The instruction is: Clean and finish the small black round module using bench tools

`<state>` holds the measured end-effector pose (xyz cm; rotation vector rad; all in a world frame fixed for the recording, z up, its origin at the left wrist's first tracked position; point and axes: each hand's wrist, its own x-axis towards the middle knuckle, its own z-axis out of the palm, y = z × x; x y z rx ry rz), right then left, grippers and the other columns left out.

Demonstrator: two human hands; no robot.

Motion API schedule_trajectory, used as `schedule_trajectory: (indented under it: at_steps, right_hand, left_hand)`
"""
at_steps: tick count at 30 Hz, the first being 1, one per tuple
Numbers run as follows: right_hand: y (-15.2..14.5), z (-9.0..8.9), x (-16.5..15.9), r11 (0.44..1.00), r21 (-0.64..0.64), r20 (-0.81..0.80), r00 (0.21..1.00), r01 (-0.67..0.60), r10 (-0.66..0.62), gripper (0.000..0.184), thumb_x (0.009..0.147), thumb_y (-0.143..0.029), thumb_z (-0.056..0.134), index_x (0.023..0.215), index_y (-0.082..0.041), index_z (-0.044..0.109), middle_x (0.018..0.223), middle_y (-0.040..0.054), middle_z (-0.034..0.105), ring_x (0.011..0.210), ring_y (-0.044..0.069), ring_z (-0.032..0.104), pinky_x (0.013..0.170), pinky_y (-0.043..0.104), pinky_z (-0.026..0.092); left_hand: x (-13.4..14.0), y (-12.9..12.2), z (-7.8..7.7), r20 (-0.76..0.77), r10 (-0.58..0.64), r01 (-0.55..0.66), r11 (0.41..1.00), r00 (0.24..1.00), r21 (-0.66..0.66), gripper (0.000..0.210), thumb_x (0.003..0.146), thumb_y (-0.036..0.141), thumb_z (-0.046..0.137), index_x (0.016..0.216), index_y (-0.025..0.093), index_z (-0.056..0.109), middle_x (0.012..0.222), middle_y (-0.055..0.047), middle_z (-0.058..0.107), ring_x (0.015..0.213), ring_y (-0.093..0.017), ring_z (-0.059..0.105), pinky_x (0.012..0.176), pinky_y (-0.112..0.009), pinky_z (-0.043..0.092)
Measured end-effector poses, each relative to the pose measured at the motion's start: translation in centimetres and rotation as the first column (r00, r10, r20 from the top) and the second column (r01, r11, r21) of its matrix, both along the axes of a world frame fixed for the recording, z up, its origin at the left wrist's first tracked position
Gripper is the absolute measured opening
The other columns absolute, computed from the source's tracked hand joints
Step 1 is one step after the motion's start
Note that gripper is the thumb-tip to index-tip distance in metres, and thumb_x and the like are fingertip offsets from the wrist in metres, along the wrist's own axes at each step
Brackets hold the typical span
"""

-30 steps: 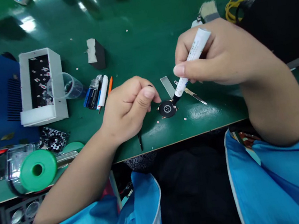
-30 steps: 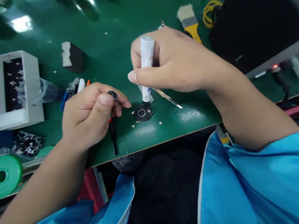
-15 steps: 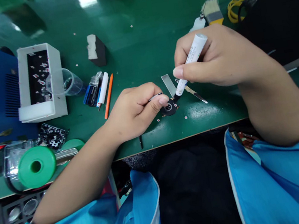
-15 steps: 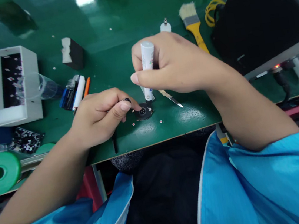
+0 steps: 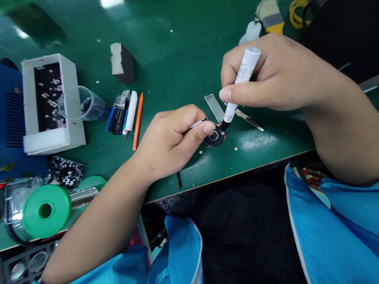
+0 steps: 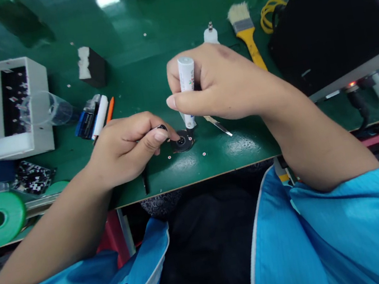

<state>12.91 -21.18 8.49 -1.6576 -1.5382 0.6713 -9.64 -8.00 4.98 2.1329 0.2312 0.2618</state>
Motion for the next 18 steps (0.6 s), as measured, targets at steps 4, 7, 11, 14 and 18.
schedule_trajectory:
  at_steps: [4, 7, 11, 14, 18]
  right_hand:
    - [-0.06, 0.06, -0.05, 1.0, 0.024, 0.019, 1.0, 0.02, -0.021, 0.015, 0.085, -0.019, 0.079, 0.073, -0.023, 0.07, 0.06, -0.005, 0.061, 0.057, 0.012, 0.051, 0.056, 0.031, 0.034]
    - [-0.11, 0.07, -0.13, 1.0, 0.019, 0.022, 1.0, 0.022, -0.022, 0.016, 0.086, -0.018, 0.079, 0.074, -0.024, 0.069, 0.061, -0.0053, 0.061, 0.056, 0.012, 0.051, 0.057, 0.031, 0.036]
    - [-0.1, 0.06, -0.19, 1.0, 0.007, -0.004, 1.0, -0.008, 0.008, 0.014, 0.086, -0.023, 0.079, 0.075, -0.023, 0.071, 0.06, -0.005, 0.063, 0.054, 0.011, 0.051, 0.055, 0.032, 0.035]
    - [-0.07, 0.09, -0.19, 1.0, 0.014, -0.01, 1.0, -0.003, 0.003, 0.013, 0.086, -0.023, 0.078, 0.074, -0.023, 0.071, 0.06, -0.0053, 0.063, 0.054, 0.011, 0.051, 0.056, 0.031, 0.034]
    - [-0.02, 0.08, -0.19, 1.0, 0.017, -0.031, 0.999, -0.017, 0.017, 0.015, 0.086, -0.023, 0.079, 0.074, -0.023, 0.071, 0.06, -0.0053, 0.063, 0.052, 0.01, 0.049, 0.053, 0.032, 0.031]
  left_hand:
    - [0.01, -0.04, 0.02, 0.003, -0.004, 0.004, 1.0, 1.0, 0.003, 0.055, 0.11, 0.071, 0.06, 0.089, 0.023, 0.076, 0.077, -0.005, 0.074, 0.066, -0.018, 0.064, 0.061, -0.03, 0.044]
    - [-0.04, -0.02, 0.0, -0.009, 0.005, -0.004, 1.0, 1.0, 0.011, 0.056, 0.109, 0.074, 0.06, 0.09, 0.023, 0.076, 0.077, -0.005, 0.073, 0.064, -0.018, 0.061, 0.061, -0.031, 0.043]
    - [-0.08, 0.0, -0.02, -0.007, 0.004, -0.004, 1.0, 1.0, 0.007, 0.054, 0.109, 0.072, 0.061, 0.09, 0.023, 0.076, 0.076, -0.005, 0.072, 0.065, -0.018, 0.062, 0.061, -0.031, 0.043]
    - [-0.07, 0.01, -0.03, -0.002, 0.0, 0.0, 1.0, 1.0, -0.002, 0.054, 0.109, 0.072, 0.061, 0.09, 0.023, 0.076, 0.078, -0.005, 0.073, 0.065, -0.018, 0.062, 0.061, -0.03, 0.043]
    - [-0.12, 0.0, -0.03, -0.002, -0.004, 0.005, 1.0, 1.0, 0.01, 0.052, 0.11, 0.07, 0.06, 0.09, 0.023, 0.075, 0.077, -0.005, 0.072, 0.065, -0.018, 0.062, 0.061, -0.031, 0.043]
